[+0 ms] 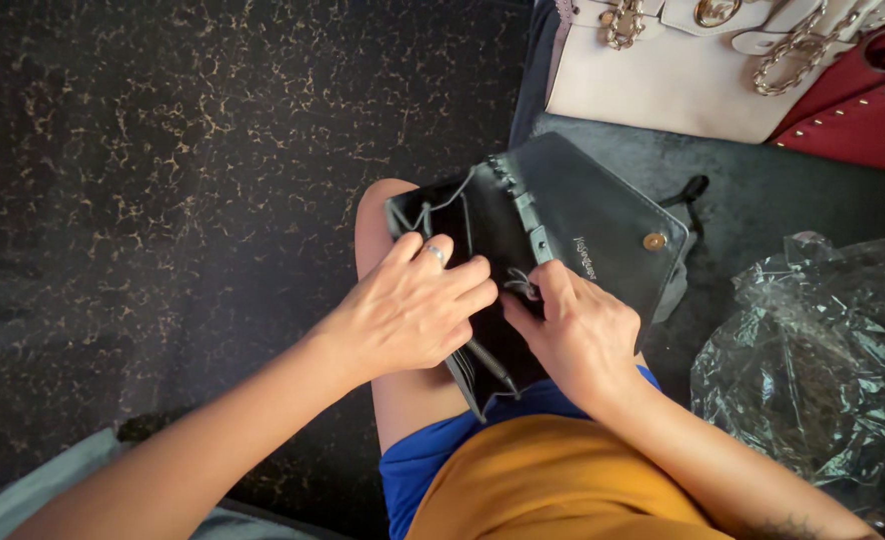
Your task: The person sits with a black quilted purse on their lap and uses a needle and thread to sew a small tear on the exterior. They open the purse to inspect the interior compartments and continue stitching the damaged area before closing the purse.
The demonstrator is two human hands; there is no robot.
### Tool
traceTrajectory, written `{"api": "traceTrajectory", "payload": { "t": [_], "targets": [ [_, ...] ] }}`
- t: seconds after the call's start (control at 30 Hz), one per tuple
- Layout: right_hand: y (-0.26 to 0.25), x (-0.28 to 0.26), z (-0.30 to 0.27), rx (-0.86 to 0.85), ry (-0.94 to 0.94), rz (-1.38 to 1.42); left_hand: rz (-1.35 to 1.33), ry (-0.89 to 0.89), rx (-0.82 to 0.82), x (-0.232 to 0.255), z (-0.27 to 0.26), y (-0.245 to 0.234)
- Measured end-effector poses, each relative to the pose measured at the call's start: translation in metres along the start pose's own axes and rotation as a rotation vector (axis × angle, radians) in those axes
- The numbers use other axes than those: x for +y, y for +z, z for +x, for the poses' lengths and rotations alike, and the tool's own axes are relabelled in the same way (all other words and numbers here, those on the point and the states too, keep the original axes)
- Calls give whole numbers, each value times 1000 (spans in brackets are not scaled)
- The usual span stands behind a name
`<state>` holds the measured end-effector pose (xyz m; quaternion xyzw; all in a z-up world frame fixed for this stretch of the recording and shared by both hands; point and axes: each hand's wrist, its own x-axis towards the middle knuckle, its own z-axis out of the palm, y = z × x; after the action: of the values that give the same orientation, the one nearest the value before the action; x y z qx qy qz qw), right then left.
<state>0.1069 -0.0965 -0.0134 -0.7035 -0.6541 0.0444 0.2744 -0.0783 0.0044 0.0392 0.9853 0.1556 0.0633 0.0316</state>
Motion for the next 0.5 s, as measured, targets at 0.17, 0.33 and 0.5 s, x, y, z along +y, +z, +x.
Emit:
{"api": "traceTrajectory", "payload": {
  "t": [0.17,0.33,0.5],
  "targets": [
    [2,6,14,-66,56,57,-66,-80,-1,4,-17,2],
    [3,0,13,-112,135,112,36,-133,-39,15,-37,6],
    [4,-7,7,-120,231,61,302,-65,58,29,-45,6]
  ]
}}
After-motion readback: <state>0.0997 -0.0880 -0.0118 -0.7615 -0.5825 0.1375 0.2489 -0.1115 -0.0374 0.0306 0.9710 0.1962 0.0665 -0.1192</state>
